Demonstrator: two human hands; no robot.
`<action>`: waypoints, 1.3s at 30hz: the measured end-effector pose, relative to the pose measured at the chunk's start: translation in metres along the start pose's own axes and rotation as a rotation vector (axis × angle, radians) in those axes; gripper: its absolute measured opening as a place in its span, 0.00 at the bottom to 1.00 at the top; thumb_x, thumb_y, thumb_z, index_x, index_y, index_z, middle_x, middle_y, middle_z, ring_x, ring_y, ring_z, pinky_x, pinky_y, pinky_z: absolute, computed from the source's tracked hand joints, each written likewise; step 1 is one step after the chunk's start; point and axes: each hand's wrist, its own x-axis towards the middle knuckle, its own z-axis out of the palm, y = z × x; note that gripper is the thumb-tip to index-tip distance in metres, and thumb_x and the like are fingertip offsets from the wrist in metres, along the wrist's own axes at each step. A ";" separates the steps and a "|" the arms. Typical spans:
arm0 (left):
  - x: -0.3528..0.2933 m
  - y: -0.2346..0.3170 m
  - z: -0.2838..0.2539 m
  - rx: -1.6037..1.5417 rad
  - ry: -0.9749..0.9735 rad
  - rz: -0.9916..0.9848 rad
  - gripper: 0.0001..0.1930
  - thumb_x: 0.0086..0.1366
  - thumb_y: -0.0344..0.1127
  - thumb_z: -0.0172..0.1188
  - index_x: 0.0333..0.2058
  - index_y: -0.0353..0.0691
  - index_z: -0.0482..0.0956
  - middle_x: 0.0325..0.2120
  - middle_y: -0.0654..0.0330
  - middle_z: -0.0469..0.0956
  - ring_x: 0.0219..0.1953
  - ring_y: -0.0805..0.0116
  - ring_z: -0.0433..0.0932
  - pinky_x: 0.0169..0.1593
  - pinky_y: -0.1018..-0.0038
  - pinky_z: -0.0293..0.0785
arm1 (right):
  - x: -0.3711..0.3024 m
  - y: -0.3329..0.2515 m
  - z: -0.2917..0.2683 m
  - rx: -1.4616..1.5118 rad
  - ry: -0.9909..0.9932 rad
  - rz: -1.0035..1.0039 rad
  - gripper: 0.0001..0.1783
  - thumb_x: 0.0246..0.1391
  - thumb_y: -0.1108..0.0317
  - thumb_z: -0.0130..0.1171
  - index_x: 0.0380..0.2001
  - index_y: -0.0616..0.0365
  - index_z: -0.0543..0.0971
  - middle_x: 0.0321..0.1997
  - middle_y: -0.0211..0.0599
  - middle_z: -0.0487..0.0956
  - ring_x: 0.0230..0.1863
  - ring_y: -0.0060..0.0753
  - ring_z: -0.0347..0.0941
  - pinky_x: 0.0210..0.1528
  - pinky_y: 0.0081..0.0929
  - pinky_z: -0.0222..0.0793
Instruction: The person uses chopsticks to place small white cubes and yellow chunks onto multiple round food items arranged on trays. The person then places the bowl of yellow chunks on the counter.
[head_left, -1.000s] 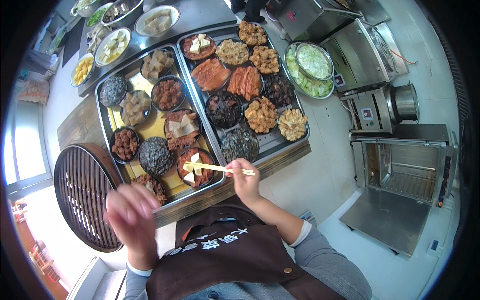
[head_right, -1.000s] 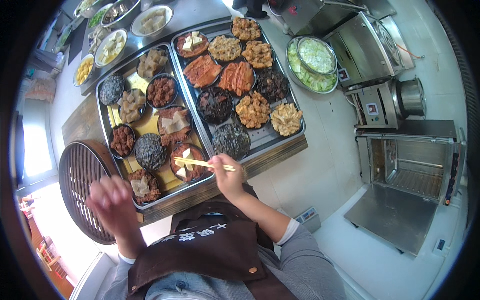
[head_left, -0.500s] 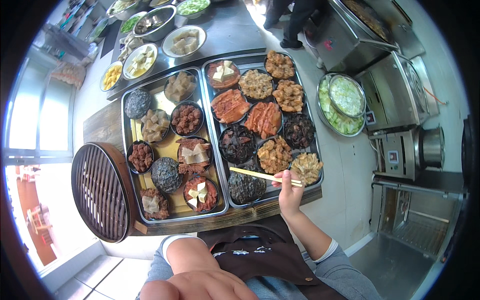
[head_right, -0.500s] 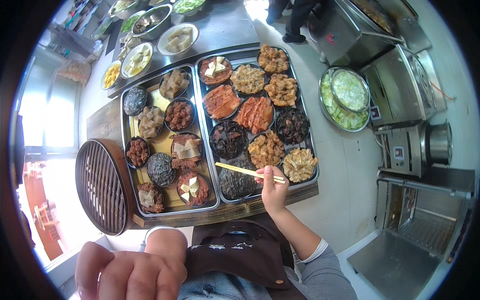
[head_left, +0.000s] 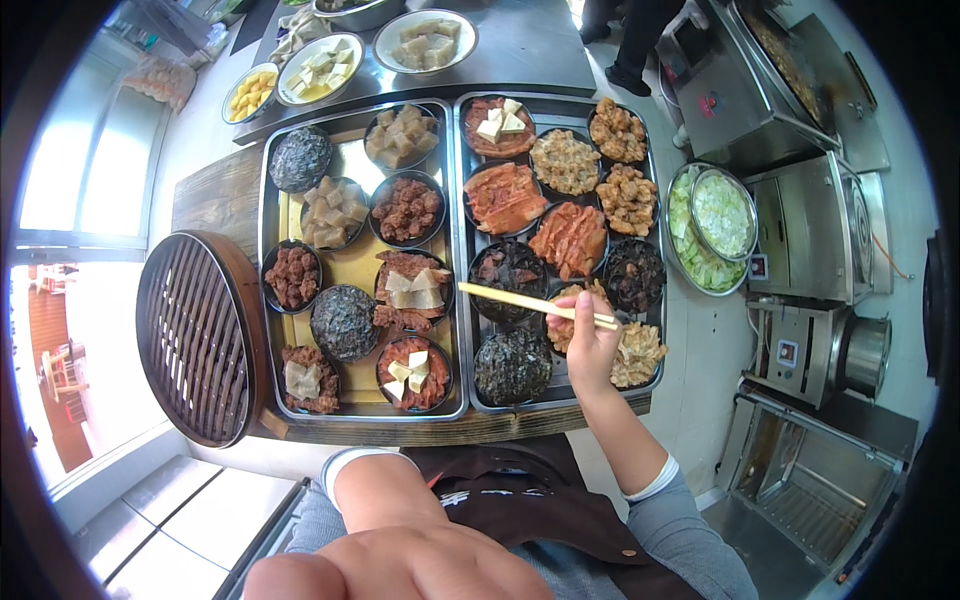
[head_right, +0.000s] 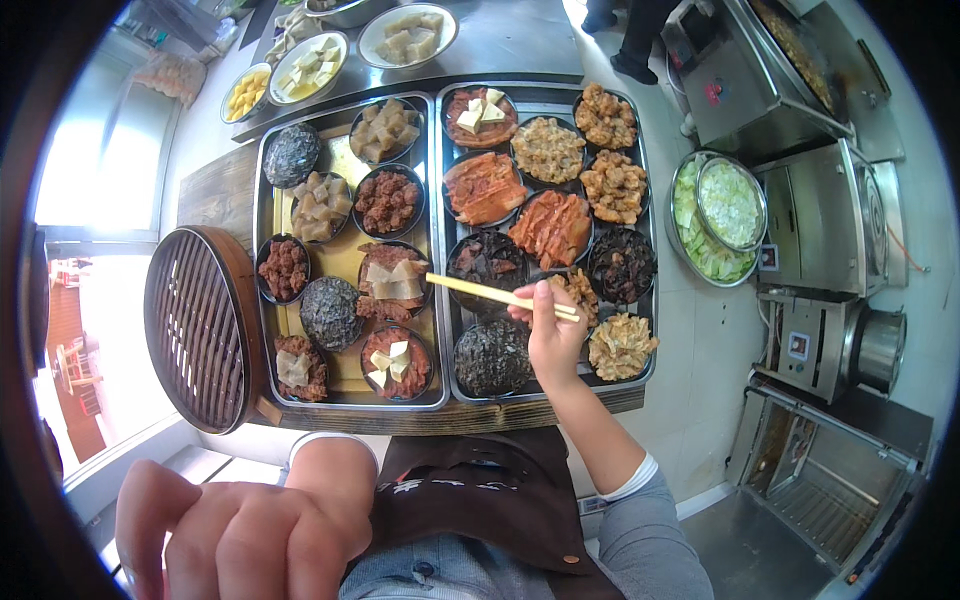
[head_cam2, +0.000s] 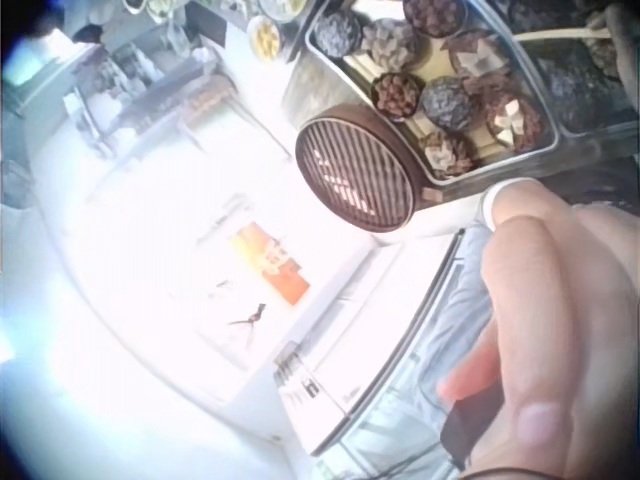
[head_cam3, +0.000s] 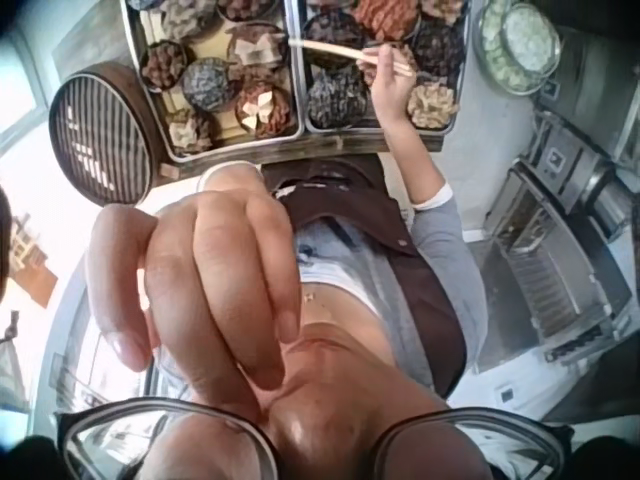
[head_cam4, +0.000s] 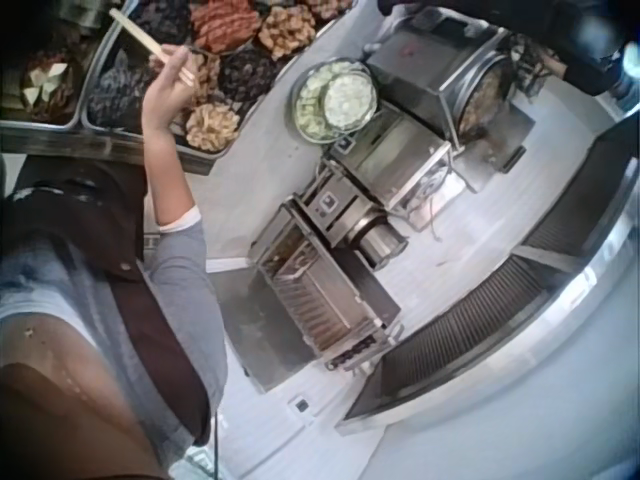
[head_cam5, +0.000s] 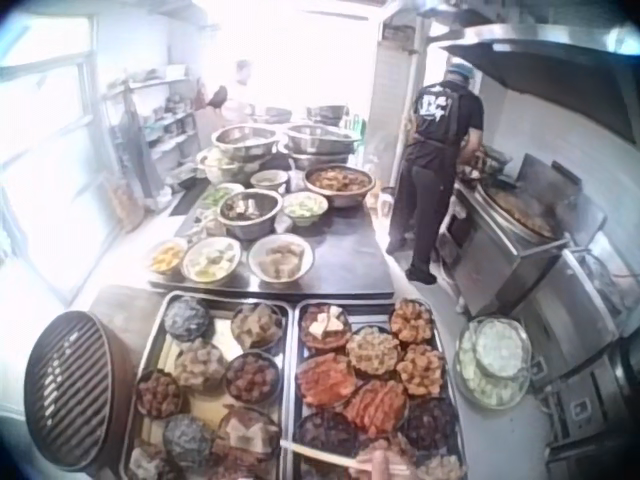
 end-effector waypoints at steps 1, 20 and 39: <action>0.002 0.005 -0.002 -0.002 -0.012 -0.014 0.05 0.71 0.34 0.49 0.43 0.45 0.67 0.31 0.57 0.83 0.35 0.62 0.81 0.45 0.70 0.76 | 0.010 -0.006 0.007 -0.013 -0.025 -0.041 0.21 0.68 0.59 0.45 0.31 0.66 0.77 0.26 0.36 0.79 0.26 0.22 0.75 0.32 0.19 0.70; -0.191 0.292 -0.269 2.909 0.832 -0.764 0.12 0.55 0.35 0.65 0.36 0.36 0.83 0.30 0.54 0.75 0.37 0.54 0.74 0.40 0.63 0.71 | 0.276 -0.036 0.238 -0.112 -0.240 -0.482 0.10 0.55 0.69 0.64 0.38 0.65 0.83 0.28 0.34 0.81 0.29 0.20 0.76 0.32 0.17 0.70; -0.189 0.292 -0.280 2.952 0.888 -0.833 0.04 0.52 0.26 0.61 0.27 0.33 0.80 0.27 0.55 0.71 0.33 0.56 0.72 0.37 0.63 0.70 | 0.366 -0.006 0.376 -0.775 -0.660 -1.337 0.08 0.52 0.60 0.63 0.30 0.49 0.85 0.29 0.31 0.81 0.34 0.38 0.76 0.36 0.31 0.73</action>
